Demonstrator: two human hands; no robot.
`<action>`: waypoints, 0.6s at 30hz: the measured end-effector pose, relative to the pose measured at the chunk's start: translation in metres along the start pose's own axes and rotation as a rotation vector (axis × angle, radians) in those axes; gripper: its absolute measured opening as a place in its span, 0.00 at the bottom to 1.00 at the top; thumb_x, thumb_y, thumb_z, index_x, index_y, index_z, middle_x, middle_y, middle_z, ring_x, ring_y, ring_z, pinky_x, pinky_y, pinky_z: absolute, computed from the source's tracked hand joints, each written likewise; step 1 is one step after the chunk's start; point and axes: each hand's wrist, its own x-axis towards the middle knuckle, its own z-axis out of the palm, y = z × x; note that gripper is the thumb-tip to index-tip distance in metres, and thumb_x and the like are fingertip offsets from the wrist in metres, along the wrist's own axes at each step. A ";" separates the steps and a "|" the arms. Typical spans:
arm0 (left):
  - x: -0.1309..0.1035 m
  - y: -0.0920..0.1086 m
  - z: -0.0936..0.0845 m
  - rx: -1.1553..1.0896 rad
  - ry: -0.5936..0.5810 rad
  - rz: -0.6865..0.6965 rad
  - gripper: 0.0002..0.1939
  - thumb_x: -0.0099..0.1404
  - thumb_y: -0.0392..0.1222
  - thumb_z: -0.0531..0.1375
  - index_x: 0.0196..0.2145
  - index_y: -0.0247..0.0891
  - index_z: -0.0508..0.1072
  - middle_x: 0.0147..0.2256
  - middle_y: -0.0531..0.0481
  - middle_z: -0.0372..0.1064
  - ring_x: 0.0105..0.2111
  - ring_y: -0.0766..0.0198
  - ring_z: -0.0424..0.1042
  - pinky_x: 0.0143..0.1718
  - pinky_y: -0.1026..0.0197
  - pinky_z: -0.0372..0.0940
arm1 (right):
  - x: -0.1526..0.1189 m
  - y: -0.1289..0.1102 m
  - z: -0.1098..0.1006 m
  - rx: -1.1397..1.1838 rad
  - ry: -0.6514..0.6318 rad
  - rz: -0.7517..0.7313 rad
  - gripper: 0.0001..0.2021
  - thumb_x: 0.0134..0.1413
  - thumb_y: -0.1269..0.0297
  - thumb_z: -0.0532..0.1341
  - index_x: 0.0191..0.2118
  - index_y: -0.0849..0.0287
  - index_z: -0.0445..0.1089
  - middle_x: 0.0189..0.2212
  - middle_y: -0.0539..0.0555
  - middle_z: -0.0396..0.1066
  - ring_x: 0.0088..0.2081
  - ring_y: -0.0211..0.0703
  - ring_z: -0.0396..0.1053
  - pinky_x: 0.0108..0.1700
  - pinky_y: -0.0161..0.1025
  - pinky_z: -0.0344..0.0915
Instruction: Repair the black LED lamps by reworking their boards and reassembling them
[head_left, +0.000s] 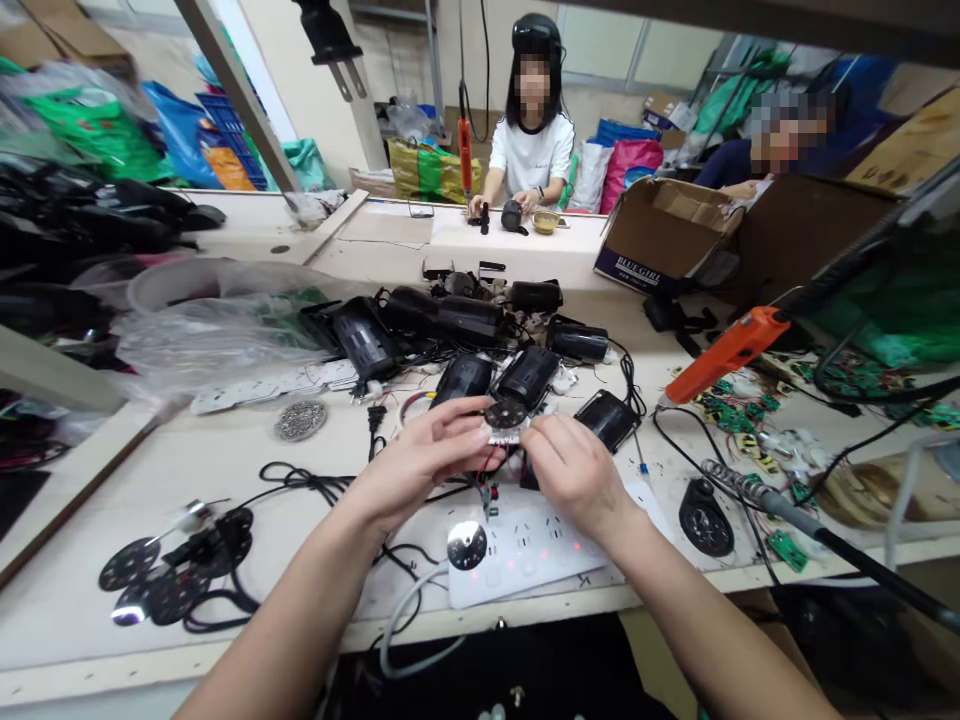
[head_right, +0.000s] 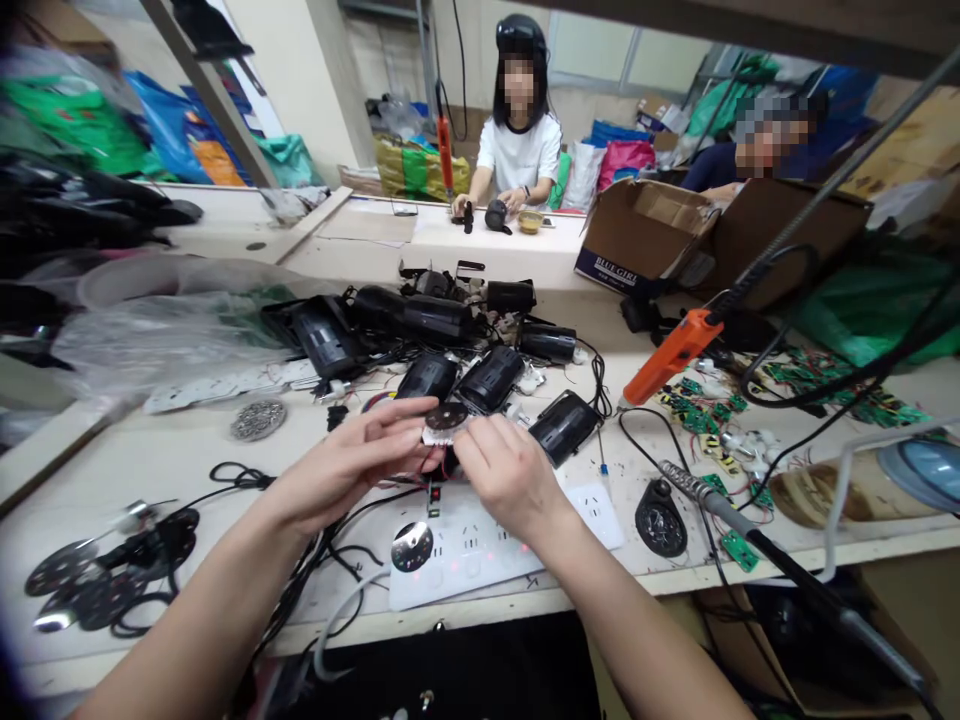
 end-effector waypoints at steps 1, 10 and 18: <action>0.000 -0.002 -0.003 0.073 0.060 0.060 0.32 0.53 0.49 0.69 0.53 0.37 0.67 0.48 0.42 0.71 0.38 0.58 0.76 0.44 0.52 0.71 | 0.001 0.001 0.005 0.078 0.045 0.092 0.13 0.64 0.76 0.50 0.34 0.61 0.70 0.31 0.58 0.69 0.34 0.46 0.66 0.38 0.43 0.66; 0.005 -0.050 -0.025 1.032 0.342 0.440 0.15 0.59 0.44 0.63 0.44 0.39 0.72 0.43 0.44 0.73 0.44 0.51 0.72 0.45 0.49 0.68 | 0.000 -0.017 0.055 1.154 0.393 0.952 0.09 0.53 0.60 0.64 0.32 0.56 0.63 0.27 0.47 0.69 0.30 0.41 0.73 0.36 0.41 0.73; -0.020 -0.042 -0.022 0.980 0.174 0.427 0.07 0.68 0.40 0.54 0.38 0.41 0.72 0.35 0.50 0.72 0.35 0.59 0.73 0.39 0.57 0.66 | 0.011 -0.041 0.053 1.537 0.391 1.118 0.16 0.48 0.57 0.67 0.30 0.55 0.57 0.26 0.44 0.67 0.21 0.36 0.70 0.23 0.33 0.68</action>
